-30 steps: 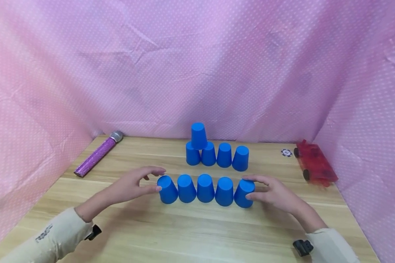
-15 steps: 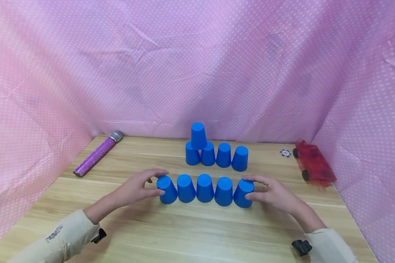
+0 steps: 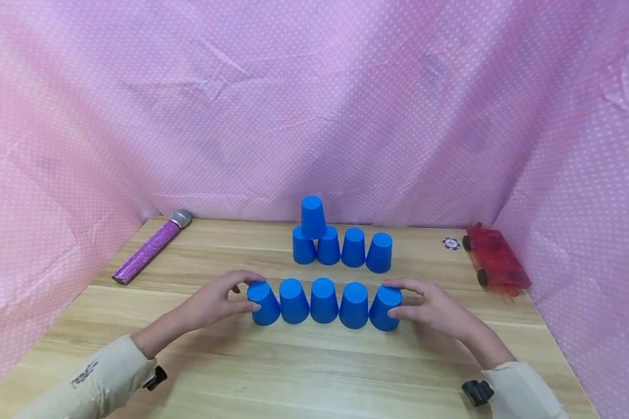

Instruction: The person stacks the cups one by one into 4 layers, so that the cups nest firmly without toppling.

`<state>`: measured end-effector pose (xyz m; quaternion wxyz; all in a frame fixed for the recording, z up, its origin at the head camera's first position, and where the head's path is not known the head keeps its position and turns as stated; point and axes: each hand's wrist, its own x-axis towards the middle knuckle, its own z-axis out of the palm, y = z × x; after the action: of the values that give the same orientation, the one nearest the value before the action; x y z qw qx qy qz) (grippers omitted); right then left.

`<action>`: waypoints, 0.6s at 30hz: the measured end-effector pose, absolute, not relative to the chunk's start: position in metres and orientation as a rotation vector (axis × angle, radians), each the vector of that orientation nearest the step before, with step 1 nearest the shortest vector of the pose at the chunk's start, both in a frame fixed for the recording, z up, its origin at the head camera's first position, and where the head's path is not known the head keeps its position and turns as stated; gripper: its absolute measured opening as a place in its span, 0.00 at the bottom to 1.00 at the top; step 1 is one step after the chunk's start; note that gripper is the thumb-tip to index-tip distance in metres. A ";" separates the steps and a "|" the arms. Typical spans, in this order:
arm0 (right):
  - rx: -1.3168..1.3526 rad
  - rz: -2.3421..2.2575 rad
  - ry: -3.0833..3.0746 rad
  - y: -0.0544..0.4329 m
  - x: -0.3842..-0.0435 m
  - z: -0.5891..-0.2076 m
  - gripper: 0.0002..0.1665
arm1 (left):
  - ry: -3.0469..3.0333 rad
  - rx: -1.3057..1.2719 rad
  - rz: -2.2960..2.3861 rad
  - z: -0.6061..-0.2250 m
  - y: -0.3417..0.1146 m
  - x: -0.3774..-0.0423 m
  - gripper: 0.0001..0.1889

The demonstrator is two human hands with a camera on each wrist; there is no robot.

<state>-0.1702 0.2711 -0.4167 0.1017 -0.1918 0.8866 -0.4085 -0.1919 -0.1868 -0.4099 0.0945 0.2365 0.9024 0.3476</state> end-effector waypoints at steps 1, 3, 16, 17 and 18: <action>-0.569 -1.207 2.616 0.271 -0.170 -0.417 0.32 | 2.676 0.703 1.031 -0.410 -0.187 -0.192 0.28; -0.567 -1.206 2.612 0.271 -0.170 -0.417 0.32 | 2.671 0.703 1.036 -0.411 -0.186 -0.192 0.28; -0.602 -1.231 2.590 0.272 -0.170 -0.420 0.32 | 2.664 0.688 1.063 -0.413 -0.188 -0.193 0.28; -0.602 -1.231 2.591 0.272 -0.170 -0.420 0.32 | 2.666 0.689 1.062 -0.413 -0.188 -0.193 0.27; -0.601 -1.231 2.592 0.272 -0.170 -0.420 0.32 | 2.667 0.690 1.061 -0.414 -0.188 -0.193 0.27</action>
<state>-0.1704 0.2718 -0.4196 0.1050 -0.2040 0.8792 -0.4175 -0.1933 -0.1881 -0.4136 0.0946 0.2326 0.8994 0.3577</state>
